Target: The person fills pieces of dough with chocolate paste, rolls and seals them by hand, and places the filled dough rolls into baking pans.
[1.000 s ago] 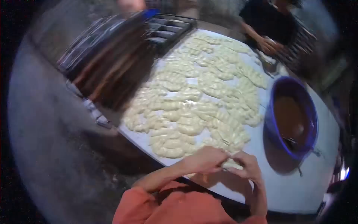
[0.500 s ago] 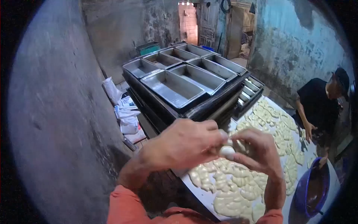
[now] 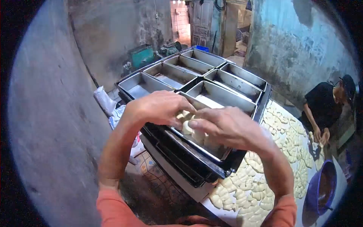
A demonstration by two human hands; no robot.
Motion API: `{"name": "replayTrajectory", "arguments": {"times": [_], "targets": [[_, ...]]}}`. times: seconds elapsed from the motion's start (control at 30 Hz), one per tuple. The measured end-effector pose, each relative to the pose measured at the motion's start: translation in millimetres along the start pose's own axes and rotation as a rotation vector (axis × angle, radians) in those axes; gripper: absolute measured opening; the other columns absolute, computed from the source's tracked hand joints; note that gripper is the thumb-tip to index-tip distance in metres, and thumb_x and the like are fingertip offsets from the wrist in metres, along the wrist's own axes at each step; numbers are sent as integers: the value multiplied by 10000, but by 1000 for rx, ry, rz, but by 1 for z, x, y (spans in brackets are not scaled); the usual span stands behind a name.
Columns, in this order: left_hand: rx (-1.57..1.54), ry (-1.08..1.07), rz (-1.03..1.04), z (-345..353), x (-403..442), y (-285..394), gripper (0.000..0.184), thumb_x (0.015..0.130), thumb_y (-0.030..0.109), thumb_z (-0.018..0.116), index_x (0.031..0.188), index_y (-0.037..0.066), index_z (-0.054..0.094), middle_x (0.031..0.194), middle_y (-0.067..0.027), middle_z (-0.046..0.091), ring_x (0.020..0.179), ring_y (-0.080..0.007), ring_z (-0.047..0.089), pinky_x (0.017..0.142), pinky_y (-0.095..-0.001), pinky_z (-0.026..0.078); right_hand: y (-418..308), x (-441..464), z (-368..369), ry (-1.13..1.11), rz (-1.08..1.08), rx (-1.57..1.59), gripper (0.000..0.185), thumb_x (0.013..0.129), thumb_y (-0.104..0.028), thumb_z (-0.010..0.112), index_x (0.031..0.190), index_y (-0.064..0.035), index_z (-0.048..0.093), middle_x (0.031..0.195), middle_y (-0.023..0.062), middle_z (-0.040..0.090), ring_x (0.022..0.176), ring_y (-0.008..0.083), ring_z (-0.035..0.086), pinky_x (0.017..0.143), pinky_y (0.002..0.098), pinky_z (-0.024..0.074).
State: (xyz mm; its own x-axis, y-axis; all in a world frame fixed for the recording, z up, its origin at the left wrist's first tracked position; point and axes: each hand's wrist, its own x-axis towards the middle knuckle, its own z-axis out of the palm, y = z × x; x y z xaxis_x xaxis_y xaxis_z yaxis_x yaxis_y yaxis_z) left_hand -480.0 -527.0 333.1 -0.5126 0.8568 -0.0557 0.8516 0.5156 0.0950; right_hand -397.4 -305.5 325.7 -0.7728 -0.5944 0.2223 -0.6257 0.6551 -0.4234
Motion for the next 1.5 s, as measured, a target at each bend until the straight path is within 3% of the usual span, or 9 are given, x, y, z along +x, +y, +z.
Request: {"name": "replayTrajectory", "arguments": {"times": [0.13, 0.37, 0.8, 0.93, 1.07, 1.13, 1.23, 1.4, 1.5], "targets": [[-48, -154, 95, -12, 11, -6, 584, 768, 346, 780, 1266, 77, 634, 1217, -142, 651, 1109, -331, 621, 940, -427, 484, 15, 0, 0, -183, 80, -42, 373, 870, -248, 666, 1206, -86, 649, 963, 199, 704, 903, 386, 681, 806, 462, 519], [-28, -35, 142, -23, 3, -5, 695, 682, 333, 848, 1289, 88, 612, 1279, -147, 626, 1178, -327, 599, 997, -418, 468, 9, -15, -12, 112, 52, -156, 308, 850, -230, 690, 1116, -75, 679, 823, 201, 695, 790, 392, 686, 709, 471, 534], [-39, -153, 34, -31, 6, 8, 618, 704, 314, 845, 1247, 97, 643, 1091, -145, 711, 959, -294, 710, 816, -404, 558, 12, -19, -11, -114, 31, -236, 165, 851, -194, 678, 977, -100, 729, 784, 171, 701, 750, 353, 692, 708, 448, 530], [-145, -65, -64, -48, 7, 12, 551, 778, 320, 745, 1244, 49, 636, 1045, -199, 707, 918, -361, 690, 818, -397, 535, 25, -11, -40, 346, 12, -119, 275, 864, -319, 736, 993, -76, 746, 747, 152, 701, 676, 296, 692, 631, 401, 526], [-53, 118, 25, -32, 62, -15, 400, 945, 305, 610, 1260, 59, 634, 1123, -204, 691, 959, -314, 701, 815, -411, 550, 48, 16, -55, -222, 463, -266, 716, 980, -651, 397, 1010, -21, 736, 877, 210, 717, 835, 324, 703, 767, 426, 541], [116, -75, 23, -13, 97, -22, 404, 988, 315, 503, 1280, 60, 614, 1147, -210, 677, 989, -381, 672, 865, -448, 532, 79, 25, -29, -459, 480, -158, 963, 920, -797, 162, 1325, -37, 593, 1340, 266, 565, 1263, 395, 526, 1084, 440, 397], [263, -517, -33, -15, 107, -8, 457, 1021, 322, 375, 1382, 83, 520, 1254, -225, 625, 1160, -385, 599, 996, -475, 469, 64, 18, -36, -574, 553, -152, 983, 911, -804, 156, 1498, -49, 382, 1499, 223, 424, 1409, 367, 375, 1189, 413, 266], [-15, -327, -39, 12, 109, -29, 486, 1053, 364, 280, 1401, 103, 496, 1481, -181, 462, 1358, -364, 440, 1122, -453, 366, 90, 14, -11, -459, 281, 44, 1105, 868, -852, 190, 1552, 11, 107, 1636, 190, 68, 1522, 293, 45, 1242, 374, 74], [-19, -389, 146, -1, 107, -32, 582, 1039, 475, 330, 1363, 45, 550, 1381, -197, 561, 1249, -331, 559, 1065, -413, 418, 74, 9, -16, -215, 191, 106, 1142, 842, -883, 206, 1494, 48, 317, 1551, 233, 336, 1459, 333, 299, 1191, 395, 259]]}}
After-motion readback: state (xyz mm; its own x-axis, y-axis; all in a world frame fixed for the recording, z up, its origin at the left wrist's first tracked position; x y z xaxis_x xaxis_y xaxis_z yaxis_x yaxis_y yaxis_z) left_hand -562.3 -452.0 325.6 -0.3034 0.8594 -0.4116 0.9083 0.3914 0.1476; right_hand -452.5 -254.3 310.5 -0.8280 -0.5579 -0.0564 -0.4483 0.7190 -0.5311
